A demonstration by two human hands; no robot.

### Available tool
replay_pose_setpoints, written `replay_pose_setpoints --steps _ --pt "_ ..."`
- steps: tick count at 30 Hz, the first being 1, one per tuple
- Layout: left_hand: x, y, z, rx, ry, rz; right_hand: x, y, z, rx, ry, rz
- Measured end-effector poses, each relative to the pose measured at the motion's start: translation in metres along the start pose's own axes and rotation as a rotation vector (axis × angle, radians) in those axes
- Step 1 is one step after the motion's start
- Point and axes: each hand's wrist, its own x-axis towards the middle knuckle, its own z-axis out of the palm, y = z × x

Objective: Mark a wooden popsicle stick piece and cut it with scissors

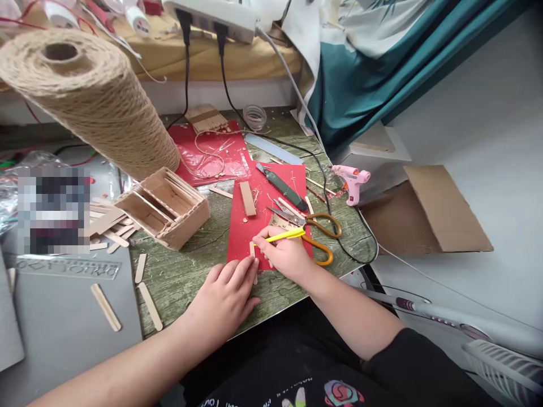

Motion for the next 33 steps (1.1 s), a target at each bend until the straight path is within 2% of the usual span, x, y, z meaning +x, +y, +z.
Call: replay_pose_setpoints --steps 11,27,33 --pt "0.0004 -0.0002 -0.0063 -0.032 0.000 0.035 0.0012 -0.0007 0.0031 -0.189 0.060 -0.090" --pt "-0.0003 -0.0003 -0.0060 -0.008 -0.011 0.059 0.0002 0.0016 0.0061 -0.185 0.063 -0.057" --pt "0.0013 -0.0041 -0.0057 -0.030 0.036 0.061 0.0001 0.0042 0.0055 -0.132 0.076 -0.065"
